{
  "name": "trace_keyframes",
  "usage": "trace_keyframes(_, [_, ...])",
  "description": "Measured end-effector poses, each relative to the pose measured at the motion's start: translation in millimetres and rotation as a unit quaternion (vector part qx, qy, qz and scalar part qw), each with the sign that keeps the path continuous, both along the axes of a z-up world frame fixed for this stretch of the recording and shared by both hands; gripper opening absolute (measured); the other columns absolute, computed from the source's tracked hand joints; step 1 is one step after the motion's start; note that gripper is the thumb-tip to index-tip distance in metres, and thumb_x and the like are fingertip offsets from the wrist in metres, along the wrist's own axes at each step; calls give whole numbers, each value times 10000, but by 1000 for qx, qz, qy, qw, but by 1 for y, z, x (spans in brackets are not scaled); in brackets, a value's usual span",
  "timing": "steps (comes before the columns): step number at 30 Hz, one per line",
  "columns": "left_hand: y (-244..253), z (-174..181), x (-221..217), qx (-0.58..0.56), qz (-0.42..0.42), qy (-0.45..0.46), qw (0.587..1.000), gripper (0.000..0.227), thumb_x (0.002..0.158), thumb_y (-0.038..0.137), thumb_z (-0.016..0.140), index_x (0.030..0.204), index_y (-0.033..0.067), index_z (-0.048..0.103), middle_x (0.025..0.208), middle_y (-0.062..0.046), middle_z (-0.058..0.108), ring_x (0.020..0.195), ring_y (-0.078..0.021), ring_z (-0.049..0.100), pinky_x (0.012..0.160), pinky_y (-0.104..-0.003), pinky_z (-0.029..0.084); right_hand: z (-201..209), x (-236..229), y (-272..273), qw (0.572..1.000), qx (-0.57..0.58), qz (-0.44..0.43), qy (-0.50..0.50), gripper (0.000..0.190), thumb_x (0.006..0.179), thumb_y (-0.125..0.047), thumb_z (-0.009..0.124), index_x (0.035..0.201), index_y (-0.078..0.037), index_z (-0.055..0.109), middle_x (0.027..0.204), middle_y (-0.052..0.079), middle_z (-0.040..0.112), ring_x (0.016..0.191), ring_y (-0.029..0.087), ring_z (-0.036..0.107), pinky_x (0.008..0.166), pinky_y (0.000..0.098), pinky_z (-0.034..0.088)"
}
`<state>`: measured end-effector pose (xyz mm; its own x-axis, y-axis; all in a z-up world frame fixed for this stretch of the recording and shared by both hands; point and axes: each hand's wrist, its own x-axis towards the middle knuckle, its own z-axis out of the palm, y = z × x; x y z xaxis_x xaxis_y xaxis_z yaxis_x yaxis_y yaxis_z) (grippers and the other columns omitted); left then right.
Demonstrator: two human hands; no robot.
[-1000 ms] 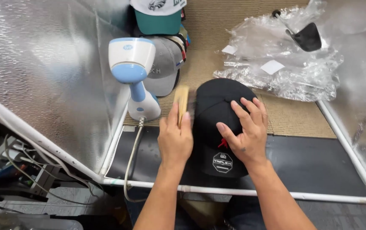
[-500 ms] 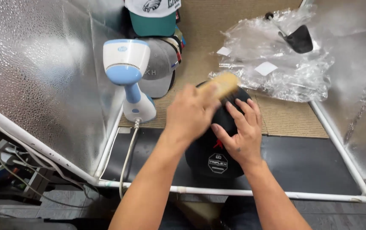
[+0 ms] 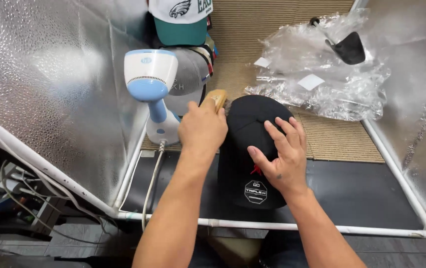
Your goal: The person uses a wooden brush to clean the surface of a black baseball cap placed on a workbench. They hold the cap with one hand and brush the fabric with the other, focusing on the top and sides of the hat.
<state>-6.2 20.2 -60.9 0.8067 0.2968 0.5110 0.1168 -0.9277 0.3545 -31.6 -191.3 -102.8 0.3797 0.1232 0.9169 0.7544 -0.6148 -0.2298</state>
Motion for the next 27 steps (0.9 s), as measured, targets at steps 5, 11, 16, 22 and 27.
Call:
trace_keyframes(5, [-46, 26, -51, -14, -100, -129, 987, 397, 943, 451, 602, 1234, 187, 662, 906, -148, 533, 709, -448, 681, 526, -577, 567, 1, 8, -1, 1000, -8, -3, -8, 613, 846, -473, 818, 1304, -80, 714, 1305, 170, 624, 1307, 460, 525, 1118, 558, 411])
trace_keyframes(11, [-10, -77, -27, -271, -21, -16, 962, 449, 1034, 490, 445, 1247, 140, 630, 981, -212, 664, 946, -446, 707, 756, -544, 585, 2, 2, 1, 1000, 6, 2, -3, 621, 843, -471, 831, 1300, -69, 715, 1310, 165, 631, 1318, 450, 524, 1134, 539, 396])
trace_keyframes(16, [-8, -34, -74, -349, -5, 71, 934, 537, 1019, 516, 434, 1359, 125, 576, 1142, -291, 665, 1096, -487, 672, 900, -571, 546, 0, 4, 5, 1000, 18, 2, -2, 621, 829, -488, 835, 1285, -81, 726, 1295, 154, 639, 1320, 440, 531, 1146, 528, 389])
trace_keyframes(22, [-10, -67, -52, -349, -59, 11, 935, 505, 1052, 485, 373, 1295, 77, 545, 1065, -330, 651, 1055, -555, 652, 884, -591, 530, 2, 1, 4, 1000, 18, 8, 4, 595, 852, -462, 832, 1286, -68, 726, 1298, 164, 632, 1325, 458, 517, 1142, 543, 381])
trace_keyframes(27, [-17, -30, -79, -194, -11, -149, 970, 390, 964, 387, 621, 1245, 123, 683, 933, -229, 666, 848, -461, 716, 678, -513, 585, -5, -2, 3, 999, 24, 1, 21, 602, 816, -477, 842, 1274, -101, 735, 1288, 139, 644, 1332, 433, 518, 1161, 540, 367])
